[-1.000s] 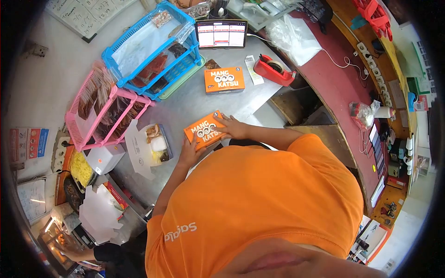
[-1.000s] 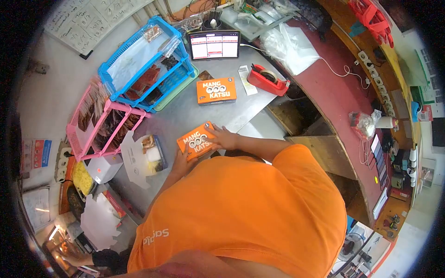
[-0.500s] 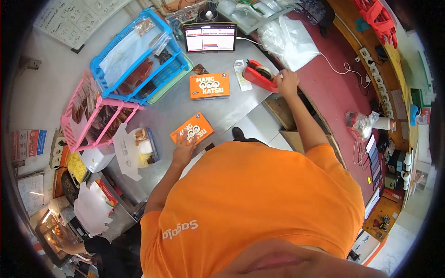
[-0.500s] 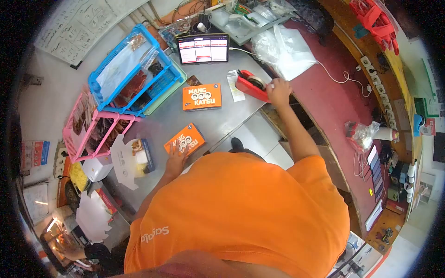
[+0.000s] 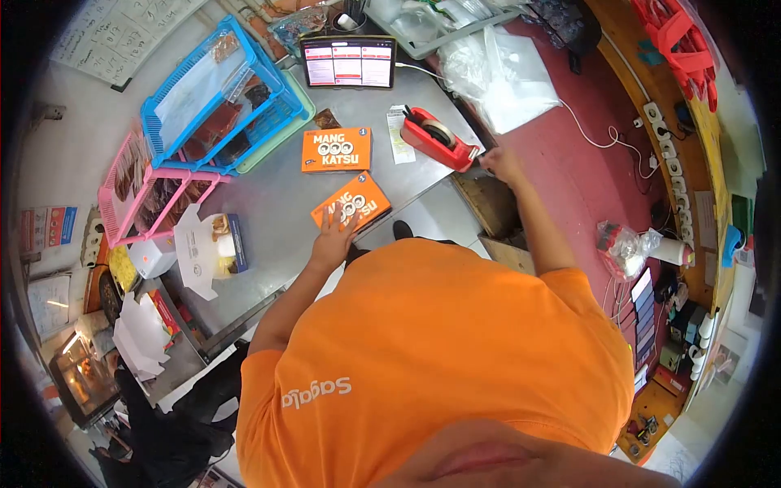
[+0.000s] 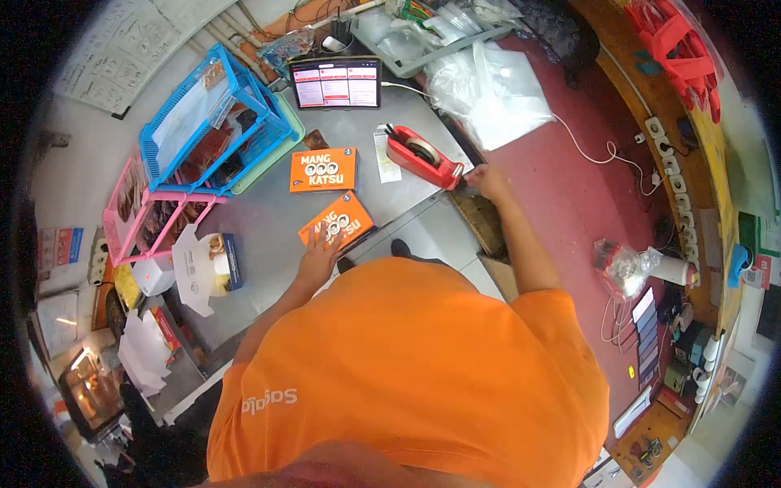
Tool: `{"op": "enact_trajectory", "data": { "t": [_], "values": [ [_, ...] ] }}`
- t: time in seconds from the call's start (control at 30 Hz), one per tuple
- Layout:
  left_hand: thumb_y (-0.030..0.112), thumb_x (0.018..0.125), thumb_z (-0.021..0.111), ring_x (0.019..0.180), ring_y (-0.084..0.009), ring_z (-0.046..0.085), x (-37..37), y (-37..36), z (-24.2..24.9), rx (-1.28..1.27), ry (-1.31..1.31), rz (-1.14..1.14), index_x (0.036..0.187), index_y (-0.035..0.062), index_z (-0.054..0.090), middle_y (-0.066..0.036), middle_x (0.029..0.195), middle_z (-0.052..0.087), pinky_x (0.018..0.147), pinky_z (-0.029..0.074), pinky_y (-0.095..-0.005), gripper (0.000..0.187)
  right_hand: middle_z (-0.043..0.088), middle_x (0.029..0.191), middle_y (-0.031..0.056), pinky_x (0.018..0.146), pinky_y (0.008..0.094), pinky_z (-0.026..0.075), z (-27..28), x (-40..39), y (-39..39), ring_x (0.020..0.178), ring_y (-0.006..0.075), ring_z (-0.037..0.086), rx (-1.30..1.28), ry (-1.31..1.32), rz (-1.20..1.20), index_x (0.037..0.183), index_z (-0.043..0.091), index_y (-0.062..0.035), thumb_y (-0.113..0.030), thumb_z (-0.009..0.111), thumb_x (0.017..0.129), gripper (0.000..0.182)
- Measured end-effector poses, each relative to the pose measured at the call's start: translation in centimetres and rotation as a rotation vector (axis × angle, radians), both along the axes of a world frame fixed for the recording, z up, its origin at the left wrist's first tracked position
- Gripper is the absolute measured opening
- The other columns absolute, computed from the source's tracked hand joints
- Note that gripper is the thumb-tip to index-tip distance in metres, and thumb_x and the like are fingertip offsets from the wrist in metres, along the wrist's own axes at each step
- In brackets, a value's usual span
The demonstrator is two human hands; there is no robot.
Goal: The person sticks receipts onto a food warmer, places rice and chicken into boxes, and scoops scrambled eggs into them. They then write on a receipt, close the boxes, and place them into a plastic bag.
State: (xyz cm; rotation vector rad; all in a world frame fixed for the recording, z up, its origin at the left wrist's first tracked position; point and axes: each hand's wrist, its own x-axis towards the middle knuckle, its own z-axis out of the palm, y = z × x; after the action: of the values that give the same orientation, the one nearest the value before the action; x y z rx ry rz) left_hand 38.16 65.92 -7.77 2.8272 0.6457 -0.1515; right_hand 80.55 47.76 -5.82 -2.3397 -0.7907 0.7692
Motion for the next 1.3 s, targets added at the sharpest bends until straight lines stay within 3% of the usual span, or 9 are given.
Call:
{"op": "enact_trajectory", "data": {
  "t": [0.07, 0.23, 0.53, 0.67, 0.8, 0.93, 0.97, 1.1, 1.3],
  "values": [
    [0.030, 0.090, 0.050, 0.129, -0.0491, 0.020, 1.9, -0.4, 0.4, -0.028, -0.020, 0.046, 0.136, 0.0294, 0.035, -0.019, 0.144, 0.021, 0.087, 0.048, -0.0442, 0.048, 0.067, 0.071, 0.0071, 0.063, 0.0278, 0.046, -2.7, 0.0, 0.3, 0.066, 0.0134, 0.062, -0.183, -0.381, 0.028, 0.080, 0.067, -0.0036, -0.015, 0.064, 0.079, 0.012],
    [0.033, 0.092, 0.046, 0.127, -0.0497, 0.024, 5.4, -2.9, 1.5, -0.126, -0.034, 0.174, 0.138, 0.0242, 0.032, -0.024, 0.142, 0.024, 0.101, 0.033, -0.0484, 0.049, 0.066, 0.081, 0.0046, 0.069, 0.0252, 0.045, -2.4, -3.5, -1.4, 0.075, 0.0120, 0.060, 0.404, 0.422, -0.391, 0.087, 0.067, -0.0038, -0.013, 0.061, 0.081, 0.013],
    [0.029, 0.093, 0.043, 0.124, -0.0475, 0.032, 12.3, -4.6, 1.9, -0.316, -0.135, 0.342, 0.143, 0.0063, 0.010, -0.029, 0.134, 0.034, 0.105, 0.028, -0.0453, 0.064, 0.064, 0.070, 0.0041, 0.053, 0.0208, 0.040, -1.7, -16.4, 7.0, 0.057, 0.0081, 0.051, 0.262, 0.920, -0.093, 0.076, 0.064, -0.0015, -0.024, 0.070, 0.079, 0.024],
    [0.029, 0.093, 0.042, 0.122, -0.0494, 0.033, 12.6, -4.5, 2.2, -0.313, -0.074, 0.278, 0.143, 0.0113, 0.011, -0.030, 0.135, 0.032, 0.103, 0.030, -0.0461, 0.062, 0.062, 0.062, 0.0037, 0.049, 0.0217, 0.042, -1.5, -15.0, 6.7, 0.052, 0.0073, 0.053, 0.183, 0.690, 0.076, 0.074, 0.063, -0.0008, -0.029, 0.071, 0.078, 0.029],
    [0.029, 0.093, 0.042, 0.121, -0.0472, 0.037, 11.9, -3.2, 2.0, -0.301, -0.099, 0.281, 0.143, 0.0191, 0.019, -0.032, 0.132, 0.035, 0.100, 0.035, -0.0456, 0.056, 0.057, 0.053, 0.0037, 0.047, 0.0296, 0.044, 0.0, -13.1, 6.2, 0.046, 0.0202, 0.055, 0.129, -0.298, 0.481, 0.069, 0.058, -0.0072, -0.034, 0.076, 0.069, 0.032],
    [0.033, 0.092, 0.046, 0.116, -0.0427, 0.045, 9.6, -2.3, 2.1, -0.370, -0.285, 0.169, 0.135, 0.0255, 0.038, -0.025, 0.128, 0.044, 0.093, 0.042, -0.0430, 0.044, 0.058, 0.100, 0.0083, 0.073, 0.0427, 0.035, 5.1, -14.1, 6.6, 0.092, 0.0253, 0.053, 0.252, -0.462, 0.721, 0.087, 0.054, -0.0109, -0.032, 0.079, 0.061, 0.042],
    [0.034, 0.091, 0.048, 0.115, -0.0382, 0.048, 8.8, -2.2, 2.7, -0.402, -0.327, 0.134, 0.132, 0.0257, 0.043, -0.020, 0.127, 0.048, 0.091, 0.044, -0.0408, 0.042, 0.043, 0.128, 0.0116, 0.088, 0.0477, 0.032, 5.5, -14.7, 7.2, 0.117, 0.0311, 0.040, 0.141, -0.375, 0.822, 0.110, 0.053, -0.0140, -0.031, 0.081, 0.058, 0.062],
    [0.035, 0.085, 0.057, 0.122, -0.0288, 0.043, 4.9, -3.0, 2.0, -0.319, -0.249, 0.082, 0.127, 0.0162, 0.049, -0.012, 0.131, 0.047, 0.093, 0.044, -0.0384, 0.046, 0.024, 0.143, 0.0207, 0.107, 0.0587, 0.004, 5.4, -17.9, 10.6, 0.134, 0.0387, 0.019, -0.230, -0.377, 1.127, 0.141, 0.026, -0.0258, -0.040, 0.082, 0.051, 0.107],
    [0.036, 0.085, 0.057, 0.124, -0.0293, 0.041, 0.3, -1.0, 1.2, -0.458, -0.315, 0.247, 0.121, 0.0110, 0.052, -0.009, 0.131, 0.047, 0.091, 0.045, -0.0365, 0.044, 0.034, 0.131, 0.0212, 0.104, 0.0619, 0.008, 2.2, -20.3, 13.5, 0.126, 0.0397, 0.028, -0.182, -0.261, 1.173, 0.141, 0.028, -0.0240, -0.048, 0.075, 0.052, 0.103]
  ]
}}
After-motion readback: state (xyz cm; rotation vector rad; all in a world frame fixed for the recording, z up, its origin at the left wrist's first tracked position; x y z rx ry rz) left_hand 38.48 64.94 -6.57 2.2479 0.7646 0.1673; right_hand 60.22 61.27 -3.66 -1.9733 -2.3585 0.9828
